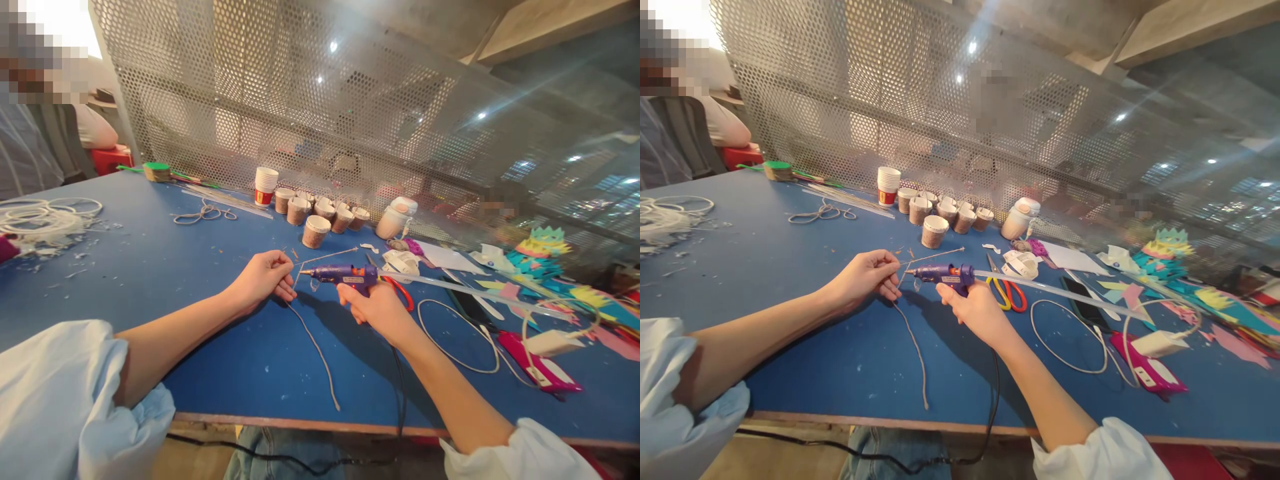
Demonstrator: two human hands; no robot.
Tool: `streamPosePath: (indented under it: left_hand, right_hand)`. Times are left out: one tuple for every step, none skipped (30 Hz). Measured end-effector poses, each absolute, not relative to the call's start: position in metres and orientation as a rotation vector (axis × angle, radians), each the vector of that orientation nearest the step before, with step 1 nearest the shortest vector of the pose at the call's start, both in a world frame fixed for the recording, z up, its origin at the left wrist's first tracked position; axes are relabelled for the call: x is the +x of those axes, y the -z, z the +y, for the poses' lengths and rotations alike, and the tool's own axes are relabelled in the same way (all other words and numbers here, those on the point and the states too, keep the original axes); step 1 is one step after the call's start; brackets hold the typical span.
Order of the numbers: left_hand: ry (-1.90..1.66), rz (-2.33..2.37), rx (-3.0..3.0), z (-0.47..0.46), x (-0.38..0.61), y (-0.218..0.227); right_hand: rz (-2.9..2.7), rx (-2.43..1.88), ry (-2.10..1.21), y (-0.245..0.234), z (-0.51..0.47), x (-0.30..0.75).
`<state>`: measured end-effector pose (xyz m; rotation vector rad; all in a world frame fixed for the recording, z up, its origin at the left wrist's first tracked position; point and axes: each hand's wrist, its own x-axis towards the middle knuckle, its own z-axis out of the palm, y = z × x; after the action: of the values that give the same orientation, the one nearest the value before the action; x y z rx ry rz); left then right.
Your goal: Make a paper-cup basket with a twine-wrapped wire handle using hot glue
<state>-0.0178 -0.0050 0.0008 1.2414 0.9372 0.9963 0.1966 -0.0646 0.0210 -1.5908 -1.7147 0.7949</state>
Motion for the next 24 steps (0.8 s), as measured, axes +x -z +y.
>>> streamPosePath:
  left_hand:
    - [-0.995, 0.941, 1.243, -0.005, -0.0178, -0.0008]
    - [-0.993, 0.945, 1.242, -0.0052, -0.018, -0.0009]
    - [-0.991, 0.945, 1.242, -0.0053, -0.0183, -0.0011]
    - [-0.991, 0.944, 1.24, -0.0053, -0.0186, -0.0013]
    - [-0.99, 0.94, 1.238, -0.0054, -0.0189, -0.0015]
    - [-0.992, 0.937, 1.236, -0.0054, -0.0192, -0.0016]
    - [-0.993, 0.933, 1.234, -0.0053, -0.0193, -0.0017]
    - [-0.994, 0.93, 1.234, -0.0052, -0.0194, -0.0017]
    - [-0.995, 0.93, 1.235, -0.0051, -0.0193, -0.0016]
    - [-0.996, 0.928, 1.236, -0.0049, -0.019, -0.0015]
    - [-0.997, 0.926, 1.238, -0.0047, -0.0186, -0.0015]
    - [-0.999, 0.925, 1.239, -0.0045, -0.0182, -0.0014]
    - [-0.998, 0.925, 1.239, -0.0044, -0.0179, -0.0013]
    - [-0.997, 0.926, 1.238, -0.0042, -0.0176, -0.0011]
    - [-0.995, 0.927, 1.237, -0.0041, -0.0175, -0.0009]
    - [-0.994, 0.929, 1.238, -0.004, -0.0176, -0.0006]
    - [-0.994, 0.931, 1.238, -0.0039, -0.0177, -0.0003]
    - [-0.994, 0.932, 1.24, -0.0038, -0.018, 0.0001]
    - [-0.994, 0.932, 1.241, -0.0037, -0.0183, 0.0003]
    - [-0.994, 0.933, 1.24, -0.0036, -0.0185, 0.0005]
    - [-0.994, 0.933, 1.239, -0.0036, -0.0187, 0.0005]
    - [-0.994, 0.933, 1.237, -0.0036, -0.0188, 0.0003]
    - [-0.994, 0.933, 1.235, -0.0037, -0.0188, -0.0001]
    - [-0.995, 0.935, 1.233, -0.0038, -0.0187, -0.0007]
  right_hand:
    - [-1.698, -1.582, -0.763, -0.0206, -0.0634, 0.1964]
    - [-1.686, -1.579, -0.74, -0.0204, -0.0625, 0.1959]
    - [-1.68, -1.582, -0.732, -0.0203, -0.0619, 0.1954]
    - [-1.682, -1.587, -0.748, -0.0204, -0.0619, 0.1949]
    - [-1.692, -1.593, -0.783, -0.0207, -0.0623, 0.1944]
    - [-1.705, -1.598, -0.828, -0.0211, -0.0632, 0.1941]
    - [-1.72, -1.603, -0.87, -0.0215, -0.0643, 0.1939]
    - [-1.736, -1.606, -0.902, -0.0219, -0.0654, 0.1938]
    - [-1.743, -1.604, -0.913, -0.0223, -0.0664, 0.1938]
    - [-1.74, -1.6, -0.901, -0.0225, -0.0671, 0.1939]
    - [-1.73, -1.597, -0.87, -0.0228, -0.0674, 0.1939]
    - [-1.716, -1.592, -0.829, -0.0229, -0.0674, 0.194]
    - [-1.703, -1.59, -0.787, -0.0229, -0.0671, 0.194]
    - [-1.691, -1.59, -0.745, -0.0229, -0.0667, 0.1941]
    - [-1.683, -1.593, -0.708, -0.0228, -0.0662, 0.1941]
    - [-1.681, -1.597, -0.683, -0.0225, -0.0657, 0.1942]
    - [-1.68, -1.599, -0.669, -0.0222, -0.0652, 0.1943]
    - [-1.681, -1.597, -0.667, -0.0218, -0.0648, 0.1944]
    - [-1.685, -1.593, -0.671, -0.0213, -0.0645, 0.1946]
    - [-1.687, -1.589, -0.675, -0.0208, -0.0641, 0.1948]
    - [-1.687, -1.589, -0.675, -0.0204, -0.0638, 0.195]
    - [-1.685, -1.59, -0.671, -0.0201, -0.0636, 0.1952]
    - [-1.683, -1.591, -0.664, -0.0199, -0.0634, 0.1954]
    - [-1.681, -1.592, -0.658, -0.0197, -0.0632, 0.1956]
